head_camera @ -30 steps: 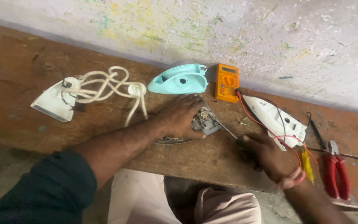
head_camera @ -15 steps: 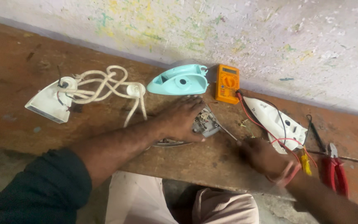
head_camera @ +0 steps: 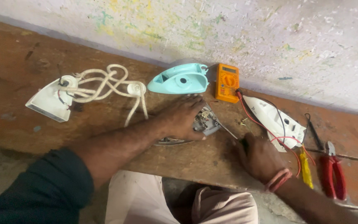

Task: The person disassembles a light blue electric iron, removes screws from the metal base, and uses a multimeter to test the internal components. The person then uses pliers to manipulate wires and continues to adjust the internal parts of the iron.

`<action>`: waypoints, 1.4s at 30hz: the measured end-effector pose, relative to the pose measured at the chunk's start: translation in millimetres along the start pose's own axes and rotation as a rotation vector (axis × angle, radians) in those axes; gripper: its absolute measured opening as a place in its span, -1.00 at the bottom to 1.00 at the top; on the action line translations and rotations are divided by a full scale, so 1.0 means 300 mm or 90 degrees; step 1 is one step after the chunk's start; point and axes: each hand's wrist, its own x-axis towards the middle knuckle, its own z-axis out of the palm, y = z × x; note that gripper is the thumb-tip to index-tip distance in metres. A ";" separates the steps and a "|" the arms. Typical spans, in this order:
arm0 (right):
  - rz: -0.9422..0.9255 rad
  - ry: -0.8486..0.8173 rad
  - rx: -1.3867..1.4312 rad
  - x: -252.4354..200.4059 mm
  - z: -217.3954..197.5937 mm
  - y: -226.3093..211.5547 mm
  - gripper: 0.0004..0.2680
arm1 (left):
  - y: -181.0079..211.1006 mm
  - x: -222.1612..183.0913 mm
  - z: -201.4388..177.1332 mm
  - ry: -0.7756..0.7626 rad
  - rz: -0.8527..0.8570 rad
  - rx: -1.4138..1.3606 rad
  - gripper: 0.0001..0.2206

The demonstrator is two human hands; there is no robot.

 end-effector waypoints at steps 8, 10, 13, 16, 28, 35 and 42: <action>0.017 -0.044 -0.111 -0.010 -0.002 -0.022 -0.80 | 0.001 -0.007 -0.005 0.007 0.000 -0.009 0.03; 0.038 -0.055 -0.095 -0.001 0.017 -0.011 -0.78 | 0.001 -0.004 -0.005 -0.003 -0.003 0.003 0.04; 0.046 -0.047 -0.074 0.011 0.044 0.014 -0.74 | 0.005 -0.002 -0.004 -0.008 -0.008 0.011 0.04; 0.002 -0.081 -0.050 0.040 0.062 0.053 -0.70 | 0.009 0.003 -0.005 -0.012 -0.013 0.007 0.04; -0.122 -0.094 0.196 0.093 0.037 0.120 -0.70 | -0.004 -0.006 0.013 0.077 0.024 -0.037 0.00; 0.040 0.107 -0.008 -0.039 0.056 -0.023 -0.75 | -0.010 -0.019 0.019 0.142 0.065 -0.032 -0.06; -0.082 0.264 0.201 -0.102 -0.007 -0.043 -0.84 | 0.025 -0.015 -0.073 0.059 0.092 -0.048 -0.13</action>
